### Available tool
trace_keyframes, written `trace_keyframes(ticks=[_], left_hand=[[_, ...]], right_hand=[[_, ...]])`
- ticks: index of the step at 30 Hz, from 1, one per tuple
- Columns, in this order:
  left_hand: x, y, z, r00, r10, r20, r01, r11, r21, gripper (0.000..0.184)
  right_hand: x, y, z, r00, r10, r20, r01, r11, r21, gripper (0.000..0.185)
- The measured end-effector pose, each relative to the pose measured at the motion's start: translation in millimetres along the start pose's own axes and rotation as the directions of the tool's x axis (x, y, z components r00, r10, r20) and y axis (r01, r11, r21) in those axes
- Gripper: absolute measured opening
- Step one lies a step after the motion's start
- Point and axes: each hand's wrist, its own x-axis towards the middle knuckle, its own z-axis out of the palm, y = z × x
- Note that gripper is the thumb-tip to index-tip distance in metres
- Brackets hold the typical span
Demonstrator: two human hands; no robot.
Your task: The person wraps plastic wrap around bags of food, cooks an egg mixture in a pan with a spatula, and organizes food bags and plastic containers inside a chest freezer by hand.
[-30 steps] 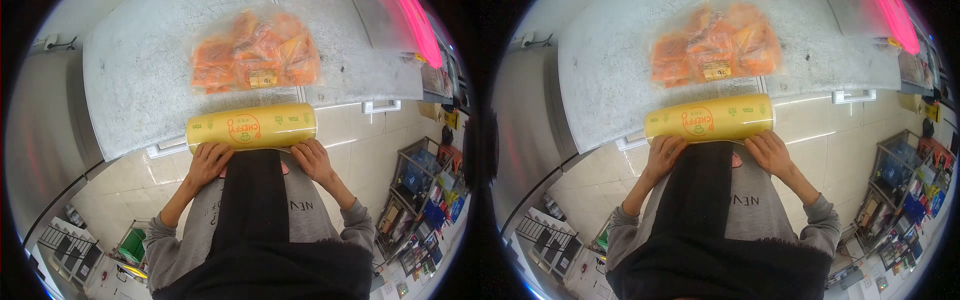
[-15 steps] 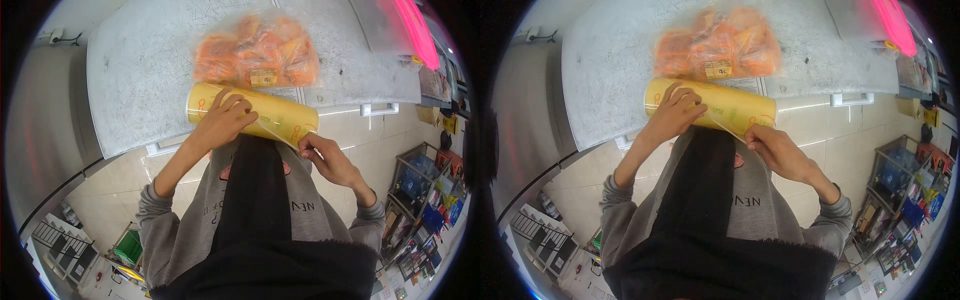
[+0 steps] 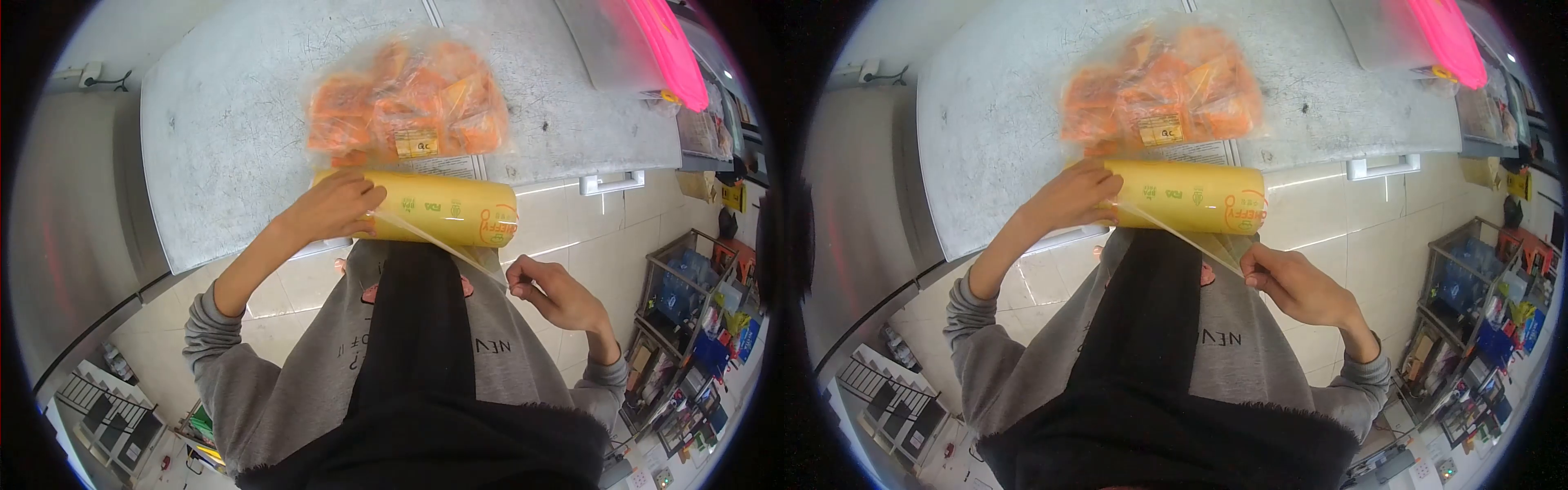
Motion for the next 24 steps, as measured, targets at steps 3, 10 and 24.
trace_keyframes(ticks=[3,10,24], left_hand=[[-5.0,27.9,1.1,0.932,-0.265,0.247,0.274,0.962,-0.003,0.032],[-34.4,66.8,9.6,0.899,-0.363,0.243,0.367,0.93,0.033,0.028],[-48.7,59.5,26.3,0.887,-0.278,0.37,0.374,0.901,-0.219,0.027]], right_hand=[[-8.8,-7.2,-8.8,0.996,0.076,0.048,-0.075,0.997,-0.014,0.007],[-26.6,-11.3,-13.1,0.981,0.154,0.116,-0.148,0.987,-0.062,0.007],[-36.6,-4.9,-8.8,0.97,0.191,0.15,-0.188,0.982,-0.034,0.008]])
